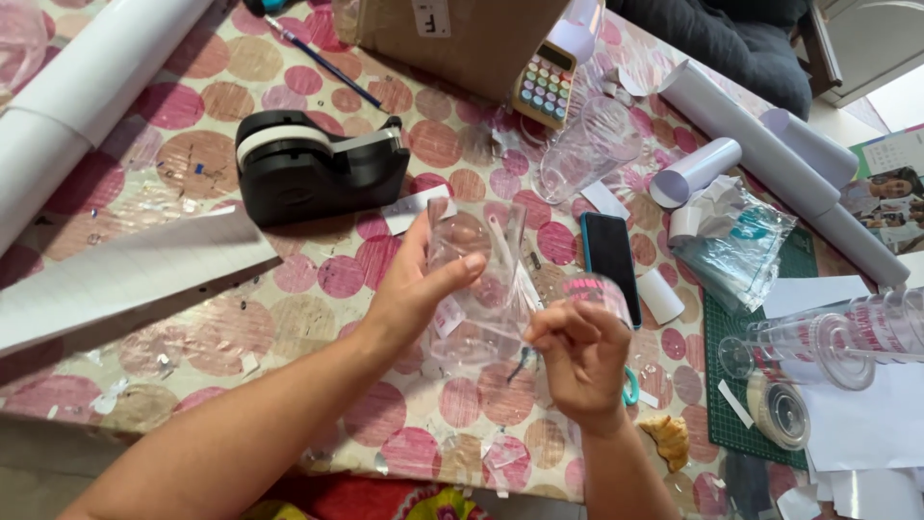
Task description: Applying a vinyl decal to a plastic cup and weeding out excess material using a specialized tool
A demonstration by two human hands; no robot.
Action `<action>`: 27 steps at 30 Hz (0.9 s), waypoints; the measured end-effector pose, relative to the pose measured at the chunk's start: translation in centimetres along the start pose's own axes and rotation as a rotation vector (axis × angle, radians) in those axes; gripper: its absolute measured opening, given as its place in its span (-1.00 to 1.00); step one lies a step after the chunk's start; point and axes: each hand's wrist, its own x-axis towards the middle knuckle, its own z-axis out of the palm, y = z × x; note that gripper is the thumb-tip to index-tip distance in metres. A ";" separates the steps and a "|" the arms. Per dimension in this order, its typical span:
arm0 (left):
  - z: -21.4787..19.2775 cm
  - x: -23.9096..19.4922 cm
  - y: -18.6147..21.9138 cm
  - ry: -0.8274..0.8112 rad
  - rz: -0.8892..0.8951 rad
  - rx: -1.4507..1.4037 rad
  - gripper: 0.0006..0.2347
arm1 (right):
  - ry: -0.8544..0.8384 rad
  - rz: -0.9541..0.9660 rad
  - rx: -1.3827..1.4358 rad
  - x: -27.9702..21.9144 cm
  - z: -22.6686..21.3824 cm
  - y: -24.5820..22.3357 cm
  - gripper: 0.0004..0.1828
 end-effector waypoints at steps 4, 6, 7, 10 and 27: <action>-0.1 -0.6 0.5 0.038 0.019 0.210 -0.02 | -0.006 -0.109 -0.212 -0.7 1.2 2.6 -0.16; 0.0 -0.9 0.2 0.038 0.045 0.226 0.03 | -0.007 -0.135 -0.420 -1.1 2.0 2.6 0.03; -0.1 -0.9 -0.2 0.037 0.041 0.224 0.03 | -0.008 -0.130 -0.421 -0.2 2.5 2.5 0.03; -0.5 -0.6 -1.0 0.030 0.151 0.167 0.01 | 0.088 -0.364 -0.425 1.8 3.5 2.2 0.21; -4.0 4.2 -2.4 -0.063 -0.148 -0.569 -0.34 | 0.404 0.129 -0.039 0.5 -0.5 1.2 -0.31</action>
